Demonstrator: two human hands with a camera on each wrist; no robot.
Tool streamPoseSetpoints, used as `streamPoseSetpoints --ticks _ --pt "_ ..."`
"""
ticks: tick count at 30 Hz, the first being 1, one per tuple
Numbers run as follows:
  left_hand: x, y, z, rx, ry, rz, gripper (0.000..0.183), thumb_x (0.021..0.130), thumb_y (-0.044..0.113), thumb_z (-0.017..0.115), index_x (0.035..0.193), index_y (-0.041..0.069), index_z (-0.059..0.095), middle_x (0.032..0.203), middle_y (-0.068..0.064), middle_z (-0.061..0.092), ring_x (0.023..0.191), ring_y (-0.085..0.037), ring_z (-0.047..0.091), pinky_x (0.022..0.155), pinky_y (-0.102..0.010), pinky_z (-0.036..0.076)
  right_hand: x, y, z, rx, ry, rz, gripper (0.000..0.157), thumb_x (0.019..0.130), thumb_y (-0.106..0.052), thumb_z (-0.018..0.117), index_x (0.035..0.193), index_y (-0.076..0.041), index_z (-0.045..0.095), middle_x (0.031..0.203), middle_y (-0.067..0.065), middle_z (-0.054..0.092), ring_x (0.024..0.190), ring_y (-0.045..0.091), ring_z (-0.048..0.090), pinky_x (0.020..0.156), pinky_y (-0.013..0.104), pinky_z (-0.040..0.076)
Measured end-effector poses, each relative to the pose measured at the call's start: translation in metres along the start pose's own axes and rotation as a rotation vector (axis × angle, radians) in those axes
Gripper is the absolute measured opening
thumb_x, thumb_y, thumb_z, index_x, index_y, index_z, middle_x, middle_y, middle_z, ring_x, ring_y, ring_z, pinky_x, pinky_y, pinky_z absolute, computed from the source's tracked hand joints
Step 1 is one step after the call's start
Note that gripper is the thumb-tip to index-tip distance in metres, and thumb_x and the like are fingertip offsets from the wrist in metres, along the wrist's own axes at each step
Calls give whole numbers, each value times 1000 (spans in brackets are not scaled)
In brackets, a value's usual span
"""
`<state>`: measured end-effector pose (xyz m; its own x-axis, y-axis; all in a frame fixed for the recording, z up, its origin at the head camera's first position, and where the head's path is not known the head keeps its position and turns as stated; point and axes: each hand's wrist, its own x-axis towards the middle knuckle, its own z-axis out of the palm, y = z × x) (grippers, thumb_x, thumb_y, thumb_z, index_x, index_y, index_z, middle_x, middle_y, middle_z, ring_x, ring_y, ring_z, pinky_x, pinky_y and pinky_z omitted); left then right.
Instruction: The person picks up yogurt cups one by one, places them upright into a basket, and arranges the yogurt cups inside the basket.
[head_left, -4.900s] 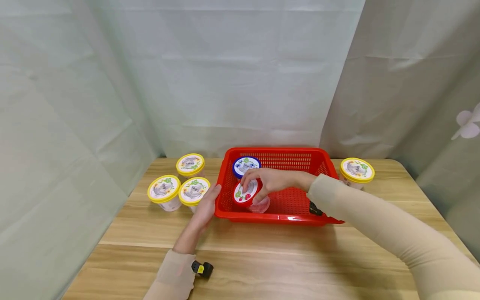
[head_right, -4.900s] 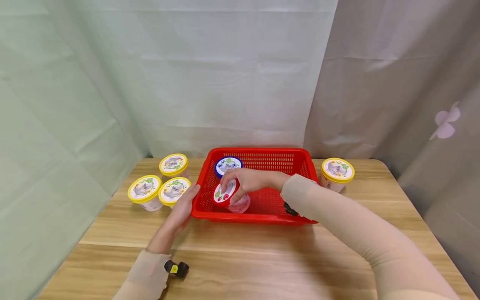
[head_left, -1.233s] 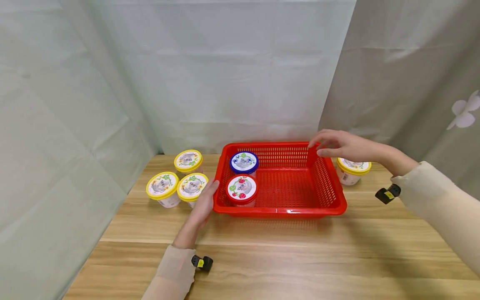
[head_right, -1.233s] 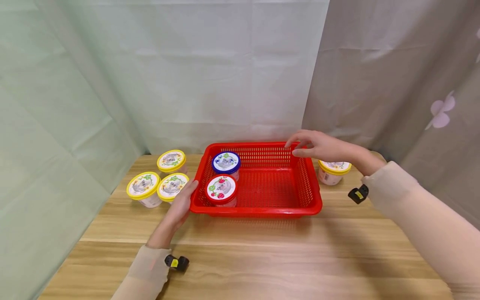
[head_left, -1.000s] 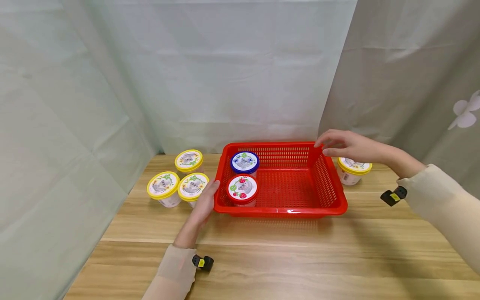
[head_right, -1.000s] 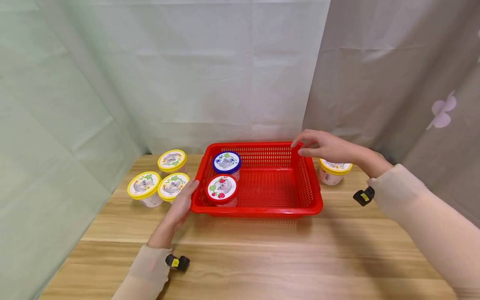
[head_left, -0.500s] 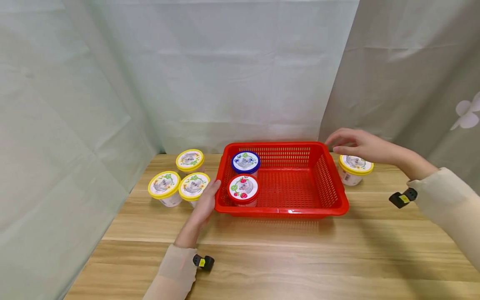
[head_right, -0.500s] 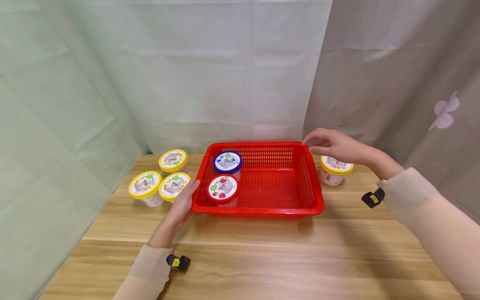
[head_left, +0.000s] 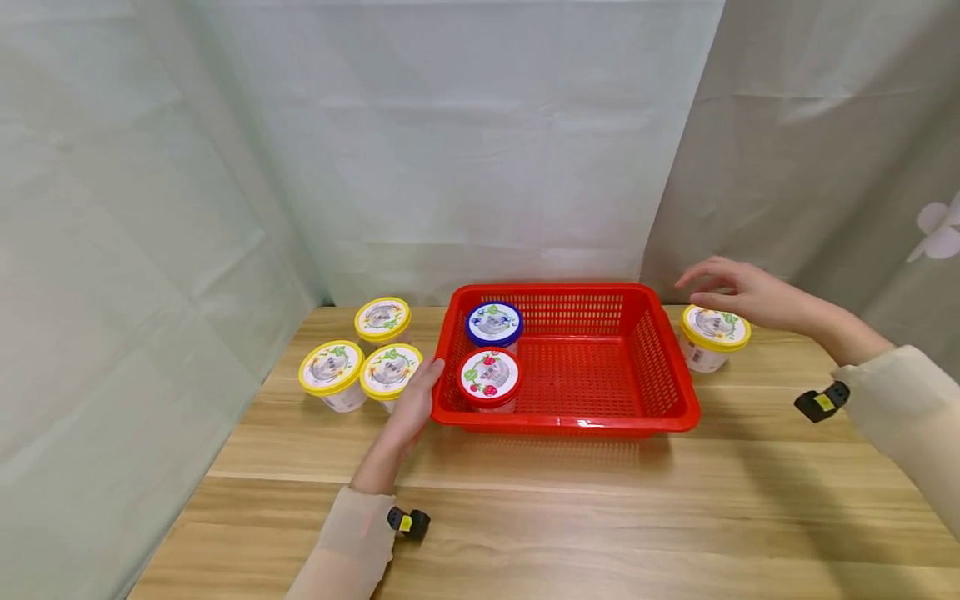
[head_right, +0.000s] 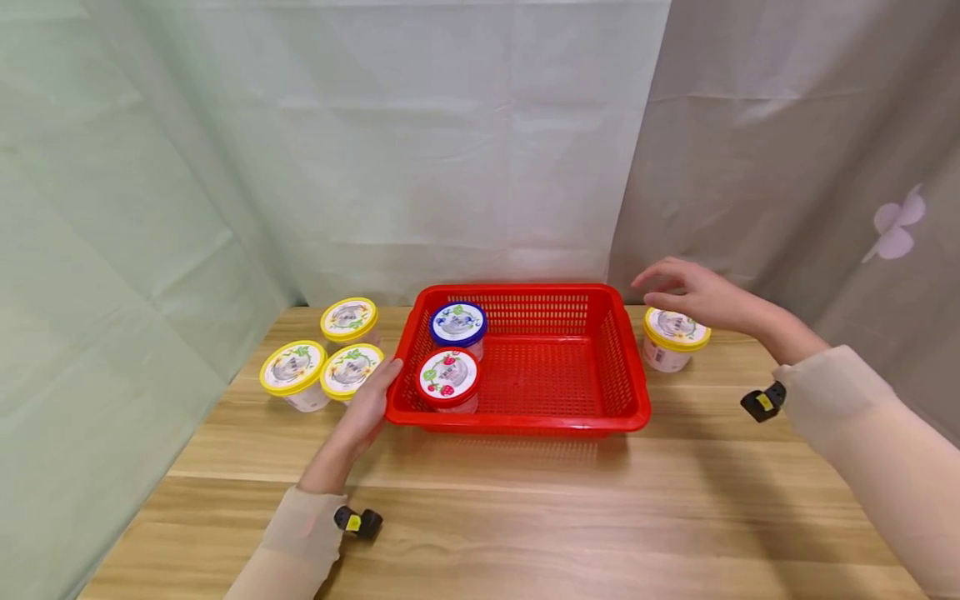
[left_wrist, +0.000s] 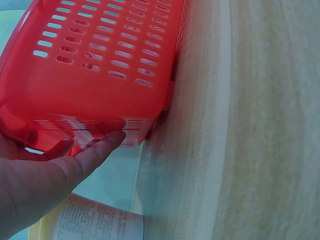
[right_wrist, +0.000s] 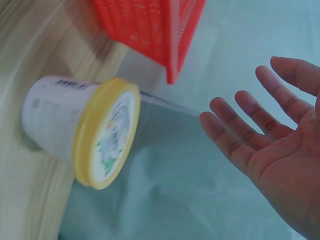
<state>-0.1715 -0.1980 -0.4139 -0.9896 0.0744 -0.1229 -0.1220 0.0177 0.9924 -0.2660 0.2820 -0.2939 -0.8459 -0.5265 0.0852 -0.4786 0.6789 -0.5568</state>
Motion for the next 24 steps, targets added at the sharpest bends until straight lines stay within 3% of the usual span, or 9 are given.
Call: streamPoseSetpoints --ticks 6,12,19,24 --pt "1 -1 2 -10 3 18 58 115 27 29 163 -2 20 161 -26 36 144 -38 41 121 -53 32 -7 14 2 2 -17 51 32 104 -13 64 135 -4 62 140 22 57 119 43 63 83 20 51" --pt "1 -1 1 -3 11 5 58 115 28 30 164 -1 20 161 -25 35 144 -37 40 121 -54 31 -9 20 5 1 -36 72 34 105 -15 63 137 -4 60 139 22 57 120 43 60 88 37 54" --pt "0 -1 1 5 8 -5 60 114 30 31 165 0 17 163 -24 33 146 -37 38 122 -54 30 -15 26 9 11 -24 66 33 104 -12 63 135 0 60 134 24 59 117 47 61 79 19 51" --pt "0 -1 0 24 3 -4 60 114 31 31 165 1 18 162 -23 34 145 -37 40 122 -54 31 -17 29 10 7 -8 69 33 103 -12 63 133 2 60 134 26 59 119 47 60 81 20 51"
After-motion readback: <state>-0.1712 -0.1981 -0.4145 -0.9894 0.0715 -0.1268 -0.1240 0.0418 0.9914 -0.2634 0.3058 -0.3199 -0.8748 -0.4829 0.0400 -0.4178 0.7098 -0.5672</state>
